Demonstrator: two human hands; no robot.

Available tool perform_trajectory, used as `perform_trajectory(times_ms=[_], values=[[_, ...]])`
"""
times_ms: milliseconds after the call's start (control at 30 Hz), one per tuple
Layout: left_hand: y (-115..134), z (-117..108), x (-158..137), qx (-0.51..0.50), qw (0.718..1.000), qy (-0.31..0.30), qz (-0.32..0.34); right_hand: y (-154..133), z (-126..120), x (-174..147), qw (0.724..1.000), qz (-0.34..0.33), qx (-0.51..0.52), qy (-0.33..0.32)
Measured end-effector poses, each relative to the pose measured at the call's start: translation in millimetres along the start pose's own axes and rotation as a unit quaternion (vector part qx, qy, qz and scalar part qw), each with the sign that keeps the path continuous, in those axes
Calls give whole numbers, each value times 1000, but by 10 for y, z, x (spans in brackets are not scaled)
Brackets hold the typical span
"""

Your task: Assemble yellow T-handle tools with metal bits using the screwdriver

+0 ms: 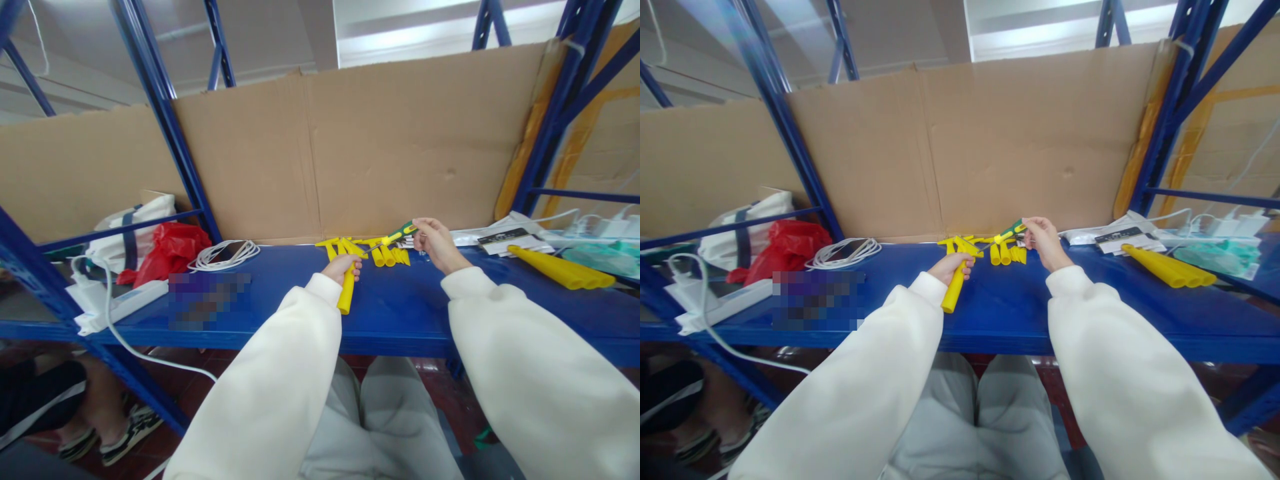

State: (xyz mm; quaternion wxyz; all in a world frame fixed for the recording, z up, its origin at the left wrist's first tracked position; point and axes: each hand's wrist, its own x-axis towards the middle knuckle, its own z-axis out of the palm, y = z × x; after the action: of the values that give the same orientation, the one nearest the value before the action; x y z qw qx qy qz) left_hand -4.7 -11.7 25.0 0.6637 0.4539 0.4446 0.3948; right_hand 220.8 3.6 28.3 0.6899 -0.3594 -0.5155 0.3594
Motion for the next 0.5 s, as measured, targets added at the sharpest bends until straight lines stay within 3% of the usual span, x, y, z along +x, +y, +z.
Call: perform_trajectory(times_ms=[167, 367, 500], values=[[11, 5, -12, 10, 1000, 16, -17, 7, -8, 7, 1000, -4, -6, -1], [7, 6, -11, 12, 1000, 25, -10, -40, -11, -27, 997, 4, 29, -68], [6, 5, -6, 12, 999, 28, -11, -35, -5, -34, 997, -4, 29, -72]])
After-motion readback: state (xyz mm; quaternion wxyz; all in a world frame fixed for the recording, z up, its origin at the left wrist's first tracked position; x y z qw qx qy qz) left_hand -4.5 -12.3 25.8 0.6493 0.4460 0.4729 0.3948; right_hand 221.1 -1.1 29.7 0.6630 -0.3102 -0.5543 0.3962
